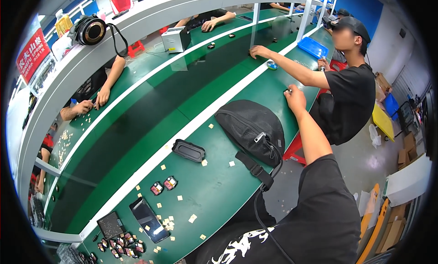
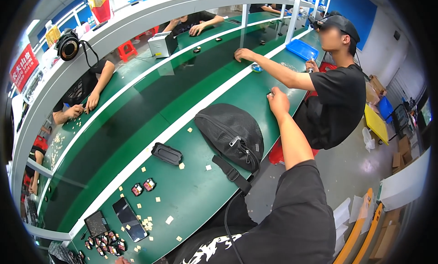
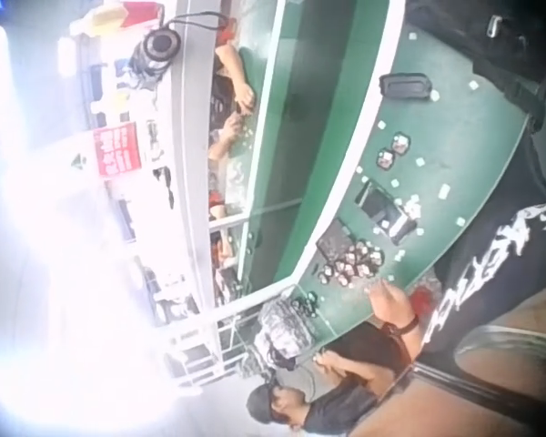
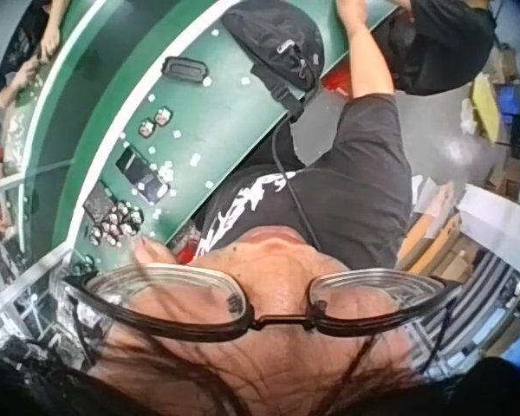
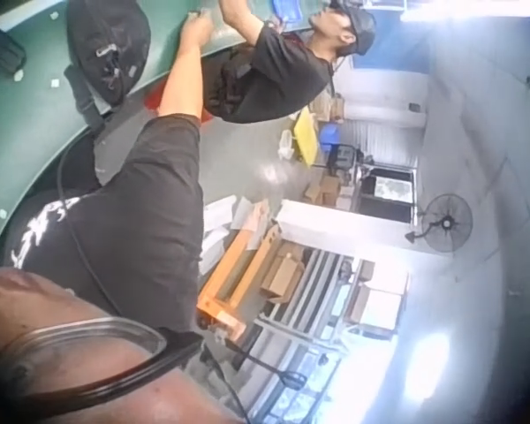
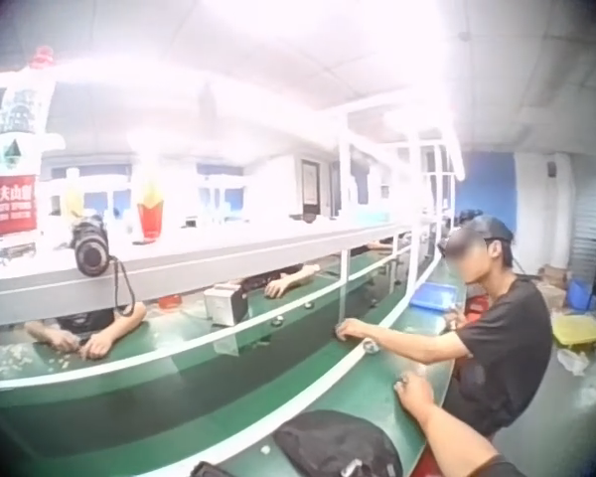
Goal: Assembling small electronic modules at a factory workstation.
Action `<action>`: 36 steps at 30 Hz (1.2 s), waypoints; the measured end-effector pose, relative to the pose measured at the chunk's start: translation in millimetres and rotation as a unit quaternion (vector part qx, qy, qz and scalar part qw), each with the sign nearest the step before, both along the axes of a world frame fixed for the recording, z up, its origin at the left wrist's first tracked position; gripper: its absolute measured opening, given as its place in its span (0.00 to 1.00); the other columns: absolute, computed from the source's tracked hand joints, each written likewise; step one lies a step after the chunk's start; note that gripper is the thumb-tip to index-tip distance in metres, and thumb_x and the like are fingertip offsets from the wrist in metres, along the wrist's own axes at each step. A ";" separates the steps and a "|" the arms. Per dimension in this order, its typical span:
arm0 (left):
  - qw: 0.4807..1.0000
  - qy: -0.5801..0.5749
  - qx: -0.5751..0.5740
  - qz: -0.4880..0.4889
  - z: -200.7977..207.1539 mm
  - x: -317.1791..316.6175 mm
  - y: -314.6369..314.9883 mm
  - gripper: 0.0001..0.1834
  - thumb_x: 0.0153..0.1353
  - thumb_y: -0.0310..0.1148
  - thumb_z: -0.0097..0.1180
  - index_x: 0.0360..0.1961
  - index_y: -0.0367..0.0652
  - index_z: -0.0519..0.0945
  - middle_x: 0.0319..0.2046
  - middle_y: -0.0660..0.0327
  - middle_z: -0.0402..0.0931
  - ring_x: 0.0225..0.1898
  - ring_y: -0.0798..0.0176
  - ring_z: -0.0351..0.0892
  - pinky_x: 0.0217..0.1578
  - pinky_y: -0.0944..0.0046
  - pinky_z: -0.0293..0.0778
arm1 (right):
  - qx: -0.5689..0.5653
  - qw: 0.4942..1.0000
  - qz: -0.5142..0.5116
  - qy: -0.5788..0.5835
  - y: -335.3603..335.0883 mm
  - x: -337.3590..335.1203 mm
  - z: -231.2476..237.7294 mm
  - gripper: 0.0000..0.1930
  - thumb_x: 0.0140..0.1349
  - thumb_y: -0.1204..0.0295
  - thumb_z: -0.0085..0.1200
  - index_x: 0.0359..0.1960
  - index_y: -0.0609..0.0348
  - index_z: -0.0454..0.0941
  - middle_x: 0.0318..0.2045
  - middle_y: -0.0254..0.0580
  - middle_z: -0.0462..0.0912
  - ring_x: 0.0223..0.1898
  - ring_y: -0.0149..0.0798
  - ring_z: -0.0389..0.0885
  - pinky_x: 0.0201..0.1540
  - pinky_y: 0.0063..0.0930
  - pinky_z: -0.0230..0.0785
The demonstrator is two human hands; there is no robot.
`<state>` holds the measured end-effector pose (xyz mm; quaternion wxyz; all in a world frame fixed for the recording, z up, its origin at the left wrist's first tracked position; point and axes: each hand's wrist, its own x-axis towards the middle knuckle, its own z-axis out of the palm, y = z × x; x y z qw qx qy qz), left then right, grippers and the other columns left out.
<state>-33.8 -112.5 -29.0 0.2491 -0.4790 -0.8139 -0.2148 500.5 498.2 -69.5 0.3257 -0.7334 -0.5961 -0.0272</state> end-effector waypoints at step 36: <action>0.607 -0.750 0.005 -0.263 21.5 77.8 185.6 0.24 0.70 0.19 0.53 0.67 0.34 0.70 0.43 0.59 0.80 0.35 0.74 0.75 0.34 0.73 0.73 | -0.248 0.680 0.624 0.295 -364.7 -223.7 52.0 0.10 0.68 0.79 0.58 0.49 0.66 0.79 0.36 0.45 0.84 0.34 0.36 0.85 0.36 0.26 0.75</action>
